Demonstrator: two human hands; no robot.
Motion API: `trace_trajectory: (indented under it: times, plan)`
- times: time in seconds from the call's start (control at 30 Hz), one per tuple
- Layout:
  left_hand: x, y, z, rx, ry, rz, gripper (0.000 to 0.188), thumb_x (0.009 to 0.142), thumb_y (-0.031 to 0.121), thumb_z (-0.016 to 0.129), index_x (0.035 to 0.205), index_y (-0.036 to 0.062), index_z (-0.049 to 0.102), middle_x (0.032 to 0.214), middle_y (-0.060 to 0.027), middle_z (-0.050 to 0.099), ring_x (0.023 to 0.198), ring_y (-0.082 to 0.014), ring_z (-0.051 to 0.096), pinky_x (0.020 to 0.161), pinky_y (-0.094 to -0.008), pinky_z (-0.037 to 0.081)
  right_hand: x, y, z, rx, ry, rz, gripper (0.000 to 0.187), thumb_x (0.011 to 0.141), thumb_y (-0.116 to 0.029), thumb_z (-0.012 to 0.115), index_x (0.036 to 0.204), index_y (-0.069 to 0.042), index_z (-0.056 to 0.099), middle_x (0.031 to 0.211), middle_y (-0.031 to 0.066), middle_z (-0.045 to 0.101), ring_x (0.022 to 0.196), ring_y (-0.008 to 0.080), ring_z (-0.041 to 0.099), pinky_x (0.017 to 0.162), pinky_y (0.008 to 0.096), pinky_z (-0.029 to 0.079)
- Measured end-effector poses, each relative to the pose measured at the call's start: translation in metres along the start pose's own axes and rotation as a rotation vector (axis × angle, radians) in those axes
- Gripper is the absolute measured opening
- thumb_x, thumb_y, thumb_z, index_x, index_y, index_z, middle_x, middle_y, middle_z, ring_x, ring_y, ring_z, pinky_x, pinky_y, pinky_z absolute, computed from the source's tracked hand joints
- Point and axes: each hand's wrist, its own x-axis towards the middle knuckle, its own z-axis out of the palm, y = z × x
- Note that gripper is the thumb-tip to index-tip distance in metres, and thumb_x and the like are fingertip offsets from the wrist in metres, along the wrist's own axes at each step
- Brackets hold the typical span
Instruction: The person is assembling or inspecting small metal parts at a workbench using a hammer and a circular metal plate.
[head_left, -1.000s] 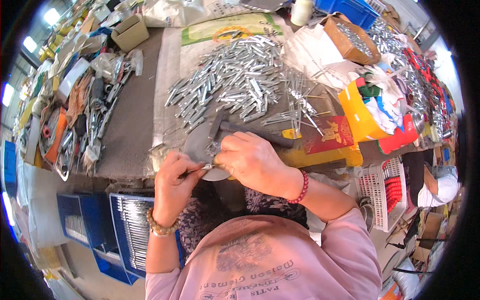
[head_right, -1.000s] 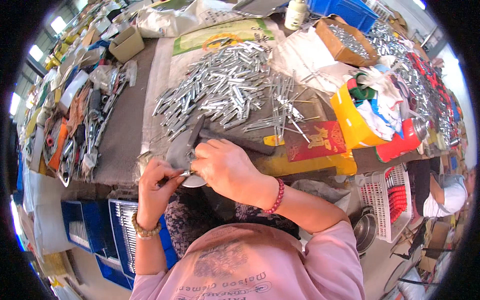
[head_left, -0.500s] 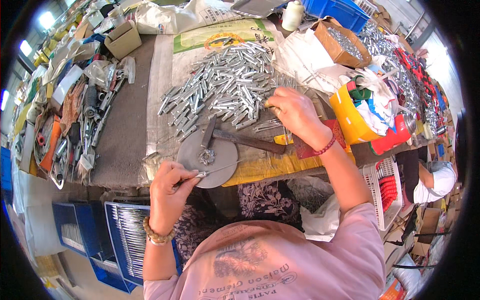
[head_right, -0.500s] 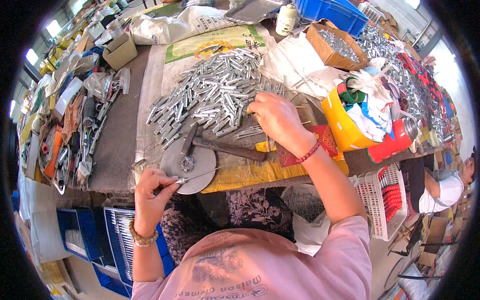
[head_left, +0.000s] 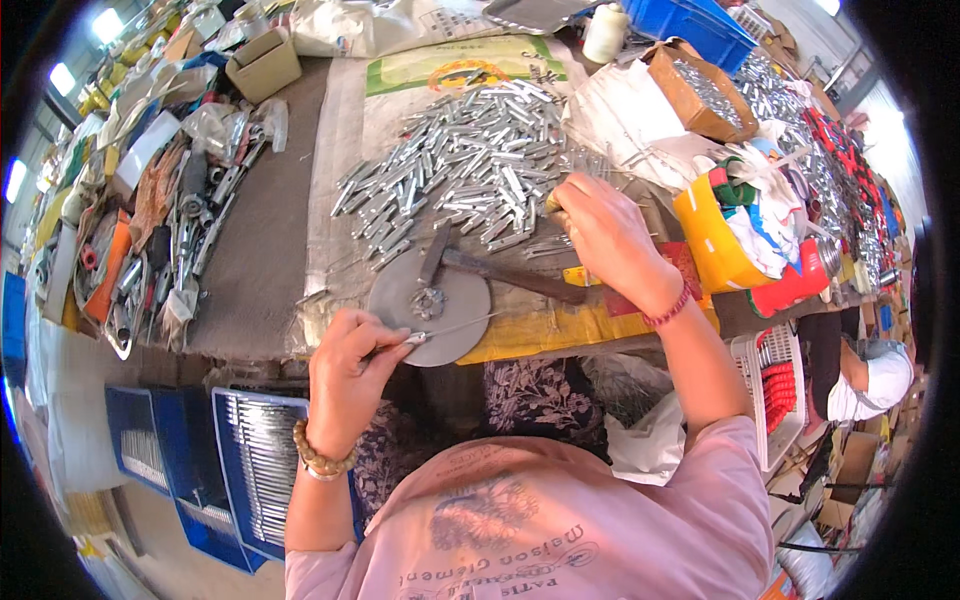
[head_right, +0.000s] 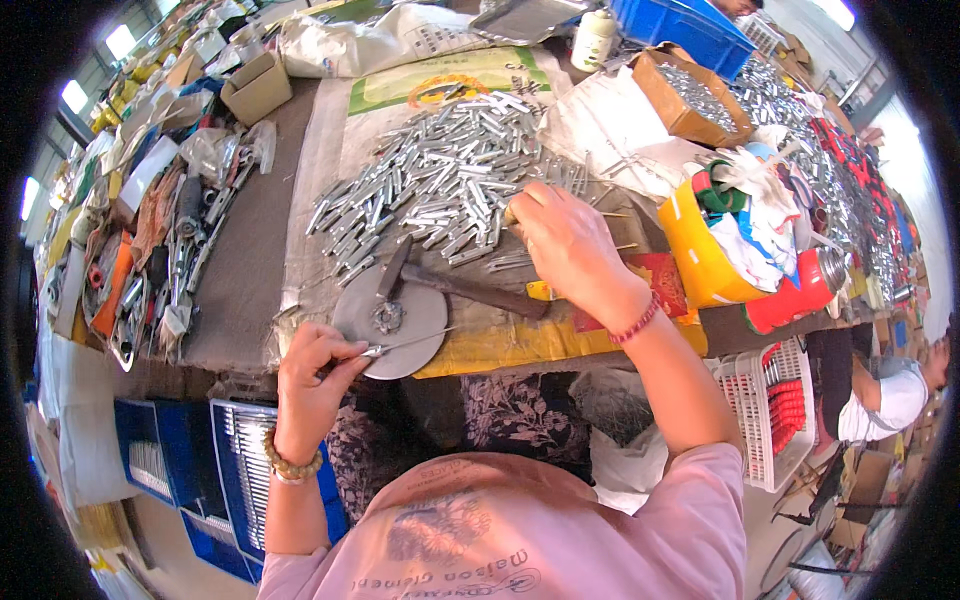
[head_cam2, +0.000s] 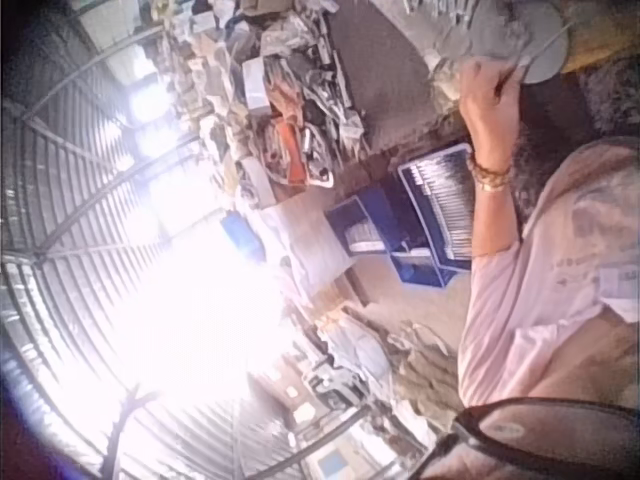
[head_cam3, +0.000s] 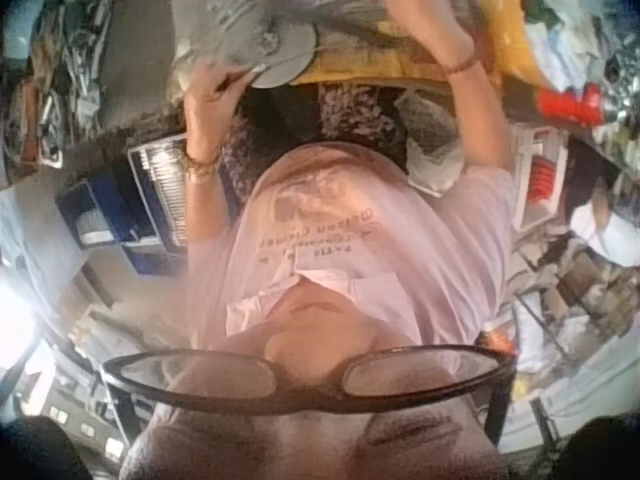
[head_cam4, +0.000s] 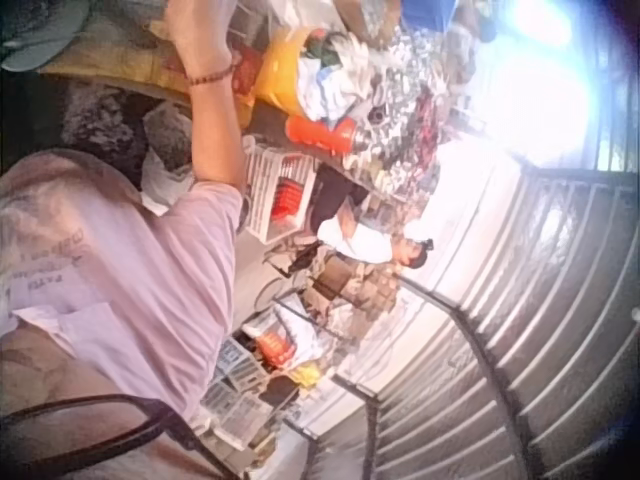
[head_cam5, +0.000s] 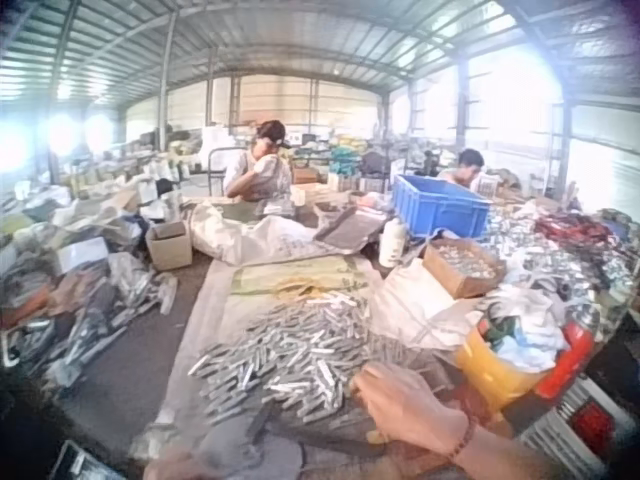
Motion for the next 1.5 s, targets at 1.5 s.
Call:
trace_trajectory:
  times: [1.5]
  plan:
    - [0.001, -0.002, -0.001, 0.036, 0.014, 0.103, 0.015, 0.083, 0.007, 0.085, 0.093, 0.0063, 0.074, 0.089, -0.0085, 0.064, 0.082, -0.0333, 0.068, 0.07, -0.0419, 0.053, 0.038, -0.137, 0.012, 0.065, -0.308, -0.419, 0.009, 0.085, -0.017, 0.068, 0.091, -0.01, 0.067, 0.093, 0.0061, 0.062, 0.091, 0.0247, 0.064, 0.081, 0.0378, 0.053]
